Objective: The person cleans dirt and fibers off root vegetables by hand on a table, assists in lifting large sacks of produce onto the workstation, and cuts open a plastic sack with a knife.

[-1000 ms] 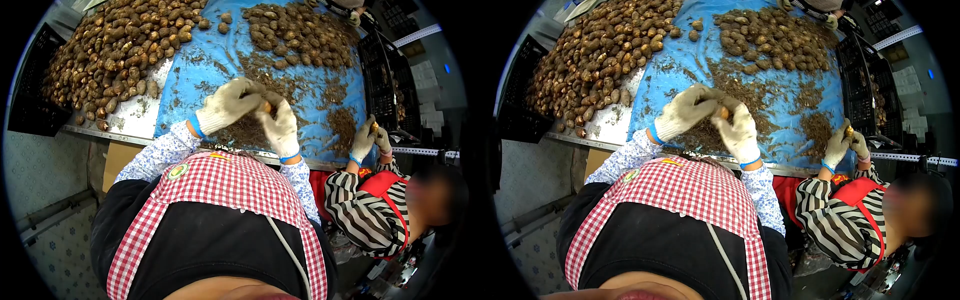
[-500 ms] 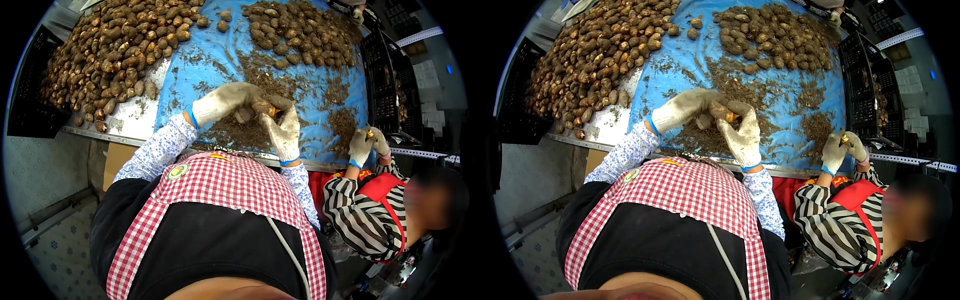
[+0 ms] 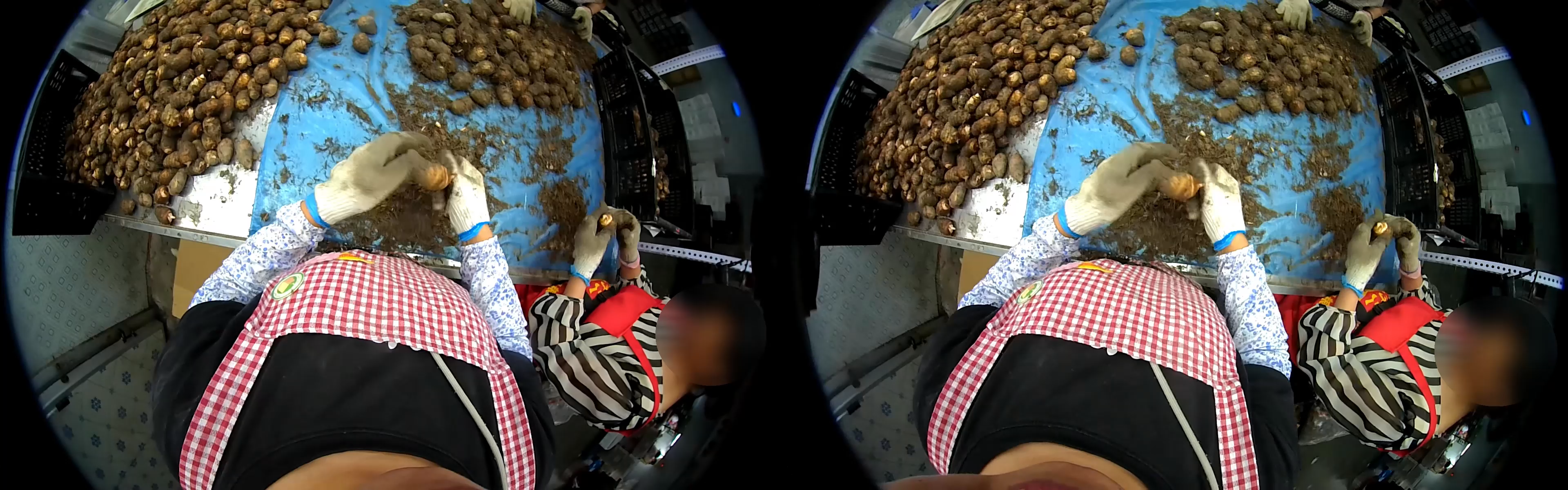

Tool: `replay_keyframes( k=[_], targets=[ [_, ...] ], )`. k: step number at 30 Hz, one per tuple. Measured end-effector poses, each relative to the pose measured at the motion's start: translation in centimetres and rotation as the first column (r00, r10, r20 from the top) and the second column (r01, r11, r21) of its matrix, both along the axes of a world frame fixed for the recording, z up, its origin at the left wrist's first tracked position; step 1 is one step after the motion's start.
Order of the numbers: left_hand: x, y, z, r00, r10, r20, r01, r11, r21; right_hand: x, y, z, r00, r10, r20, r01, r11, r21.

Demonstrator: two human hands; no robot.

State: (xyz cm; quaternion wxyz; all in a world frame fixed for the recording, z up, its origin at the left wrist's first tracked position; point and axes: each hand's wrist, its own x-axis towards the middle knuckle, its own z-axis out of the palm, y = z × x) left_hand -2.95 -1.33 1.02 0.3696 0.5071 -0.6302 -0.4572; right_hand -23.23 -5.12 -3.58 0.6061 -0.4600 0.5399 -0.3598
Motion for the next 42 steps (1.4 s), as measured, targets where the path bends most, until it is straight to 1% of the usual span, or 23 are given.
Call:
replay_keyframes(
  k=[3,4,6,8,9,11,14,17,18,21,24,25,28,29,31,32,34,35,36,37,38,40,42],
  targets=[
    [0.9,0.0,-1.6,0.989,0.107,-0.103,-0.111,0.993,-0.036,-1.5,-0.5,-1.0,0.985,-0.075,0.154,0.055,0.99,0.133],
    [1.2,-0.1,-1.4,0.989,0.096,-0.11,-0.098,0.995,-0.013,-1.7,-0.6,-2.7,0.866,-0.101,0.49,0.069,0.994,0.082],
    [1.2,-0.1,-1.0,0.982,0.084,-0.17,-0.074,0.995,0.061,-1.2,-0.2,-1.2,0.861,0.075,0.503,-0.088,0.996,0.002],
    [0.6,0.0,-0.6,0.959,0.085,-0.271,-0.04,0.985,0.169,-0.7,0.9,1.1,0.861,0.293,0.415,-0.265,0.956,-0.126],
    [0.3,-0.2,-0.6,0.967,0.087,-0.241,-0.051,0.987,0.154,0.9,1.8,3.4,0.958,0.247,0.146,-0.238,0.968,-0.075],
    [-0.3,-0.6,-0.3,0.979,0.094,-0.183,-0.072,0.99,0.122,1.2,2.1,4.2,0.98,0.201,-0.007,-0.2,0.967,-0.16],
    [-0.9,-0.8,0.9,0.982,0.083,0.167,-0.072,0.995,-0.073,0.4,1.7,4.7,0.981,0.191,-0.006,-0.191,0.977,-0.092],
    [-1.0,-2.1,0.2,0.966,0.165,0.198,-0.185,0.979,0.085,0.8,1.5,4.1,0.806,0.172,-0.567,-0.479,0.752,-0.453],
    [-0.9,-2.9,-0.7,0.949,0.202,0.24,-0.225,0.972,0.071,0.9,1.3,4.0,0.792,0.158,-0.59,-0.498,0.726,-0.474],
    [2.8,-6.0,-9.7,0.917,0.383,0.108,-0.371,0.921,-0.117,0.7,0.3,3.2,0.788,0.085,-0.609,-0.441,0.768,-0.464],
    [4.3,-6.0,-4.4,0.91,0.378,0.17,-0.414,0.82,0.395,-0.9,-4.1,-0.8,0.69,0.156,-0.707,-0.37,0.915,-0.159],
    [4.1,-5.4,-6.1,0.927,0.357,0.117,-0.375,0.888,0.267,-0.3,-5.4,0.7,0.598,0.212,-0.773,-0.311,0.95,0.02],
    [2.6,-5.0,-8.0,0.934,0.347,0.085,-0.355,0.929,0.107,4.1,-7.6,3.5,0.742,0.175,-0.648,-0.34,0.93,-0.138],
    [1.8,-5.1,-7.4,0.931,0.354,0.096,-0.362,0.927,0.099,6.3,-7.6,4.8,0.904,0.222,-0.365,-0.344,0.885,-0.315],
    [2.4,-5.4,-11.4,0.946,0.29,0.142,-0.316,0.922,0.221,9.8,-7.9,7.7,0.878,0.471,0.079,-0.372,0.778,-0.506],
    [2.9,-5.5,-13.4,0.95,0.26,0.171,-0.3,0.912,0.279,10.2,-8.4,9.4,0.884,0.467,0.034,-0.39,0.774,-0.498],
    [3.1,-4.9,-7.0,0.974,0.221,0.053,-0.228,0.953,0.198,9.7,-10.9,8.9,0.881,0.398,-0.256,-0.473,0.73,-0.493],
    [3.2,-4.8,-4.8,0.981,0.196,-0.008,-0.192,0.969,0.152,8.2,-13.3,6.4,0.82,0.304,-0.484,-0.539,0.694,-0.478],
    [4.5,-4.9,-7.8,0.977,0.207,-0.051,-0.2,0.973,0.112,6.5,-14.7,4.3,0.741,0.0,-0.672,-0.564,0.544,-0.622],
    [5.0,-5.1,-7.5,0.956,0.25,-0.152,-0.217,0.954,0.207,4.5,-16.4,1.7,0.723,-0.096,-0.684,-0.556,0.508,-0.658],
    [5.2,-4.8,-6.8,0.921,0.3,-0.249,-0.22,0.927,0.305,2.2,-17.9,-0.7,0.491,-0.204,-0.847,-0.702,0.483,-0.523],
    [4.6,-4.2,-5.1,0.874,0.368,-0.318,-0.242,0.896,0.371,0.1,-18.1,-0.1,0.148,-0.166,-0.975,-0.8,0.559,-0.216],
    [3.7,-5.3,-4.4,0.963,0.24,-0.126,-0.155,0.869,0.471,-1.0,-18.7,-3.5,0.136,-0.195,-0.971,-0.836,0.504,-0.219]
  ],
)
